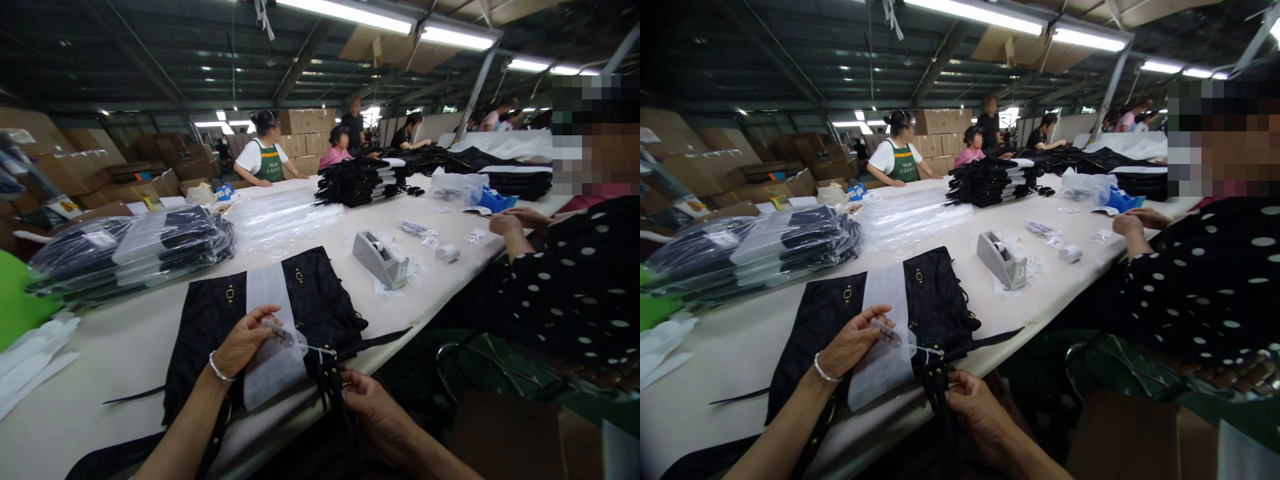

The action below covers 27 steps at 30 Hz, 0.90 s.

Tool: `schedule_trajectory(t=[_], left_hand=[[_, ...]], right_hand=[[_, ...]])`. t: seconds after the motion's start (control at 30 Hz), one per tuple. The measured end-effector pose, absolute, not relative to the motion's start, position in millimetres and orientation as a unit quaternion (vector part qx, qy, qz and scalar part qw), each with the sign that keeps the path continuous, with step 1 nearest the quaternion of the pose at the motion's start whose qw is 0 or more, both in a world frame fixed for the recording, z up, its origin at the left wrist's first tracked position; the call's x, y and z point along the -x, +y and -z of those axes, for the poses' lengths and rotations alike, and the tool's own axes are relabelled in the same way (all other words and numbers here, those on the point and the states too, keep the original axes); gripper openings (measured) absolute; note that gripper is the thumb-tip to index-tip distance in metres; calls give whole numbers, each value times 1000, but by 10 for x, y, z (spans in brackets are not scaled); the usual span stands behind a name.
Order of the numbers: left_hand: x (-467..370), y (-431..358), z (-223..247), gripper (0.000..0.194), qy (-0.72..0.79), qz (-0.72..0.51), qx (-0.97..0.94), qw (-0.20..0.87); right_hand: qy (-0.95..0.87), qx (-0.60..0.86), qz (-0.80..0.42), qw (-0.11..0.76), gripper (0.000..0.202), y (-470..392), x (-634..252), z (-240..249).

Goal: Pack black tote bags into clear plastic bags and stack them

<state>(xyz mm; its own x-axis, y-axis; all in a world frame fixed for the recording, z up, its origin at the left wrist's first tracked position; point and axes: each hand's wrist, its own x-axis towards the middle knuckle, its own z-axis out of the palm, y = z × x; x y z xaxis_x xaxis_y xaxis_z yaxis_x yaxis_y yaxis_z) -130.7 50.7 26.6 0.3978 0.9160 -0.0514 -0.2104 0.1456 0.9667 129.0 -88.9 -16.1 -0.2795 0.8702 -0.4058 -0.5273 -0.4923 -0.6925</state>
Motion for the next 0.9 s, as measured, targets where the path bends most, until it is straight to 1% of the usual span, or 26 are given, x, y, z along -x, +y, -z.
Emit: schedule_trajectory(t=[0.1, 0.17, 0.23, 0.27, 0.3, 0.37, 0.43, 0.5, 0.57, 0.67, 0.73, 0.83, 0.9], left_hand=[[1372, 493, -248, 28, 296, -410, -483, 715], [1381, 477, -249, 24, 260, -399, -505, 720], [1380, 464, -255, 23, 235, -392, -528, 716], [1381, 462, -256, 23, 230, -385, -537, 714], [1383, 463, -256, 23, 227, -378, -546, 712], [1391, 470, -250, 24, 228, -366, -560, 708], [1390, 479, -243, 25, 246, -354, -564, 705], [1361, 486, -250, 26, 291, -350, -538, 709], [1291, 500, -280, 31, 349, -366, -503, 700], [1118, 557, -371, 37, 405, -408, -510, 640], [992, 622, -447, 35, 422, -424, -541, 591], [870, 711, -540, 34, 447, -414, -622, 491], [862, 731, -560, 35, 458, -363, -706, 400]], right_hand=[[-205, 386, -787, 435, 45, -875, -1310, 196], [-222, 384, -801, 402, 46, -836, -1361, 234], [-287, 408, -797, 341, 51, -773, -1452, 201], [-352, 435, -770, 308, 51, -734, -1510, 138], [-432, 472, -716, 280, 49, -691, -1569, 40], [-581, 542, -554, 250, 38, -592, -1662, -242], [-665, 566, -412, 259, 27, -478, -1679, -560], [-701, 548, -363, 276, 19, -341, -1596, -798], [-710, 523, -370, 294, 15, -174, -1441, -883], [-681, 504, -425, 317, 29, 110, -1185, -772], [-657, 493, -471, 323, 26, 284, -1065, -647], [-615, 506, -511, 322, 24, 470, -1021, -524], [-595, 528, -513, 322, 26, 547, -1074, -486]])
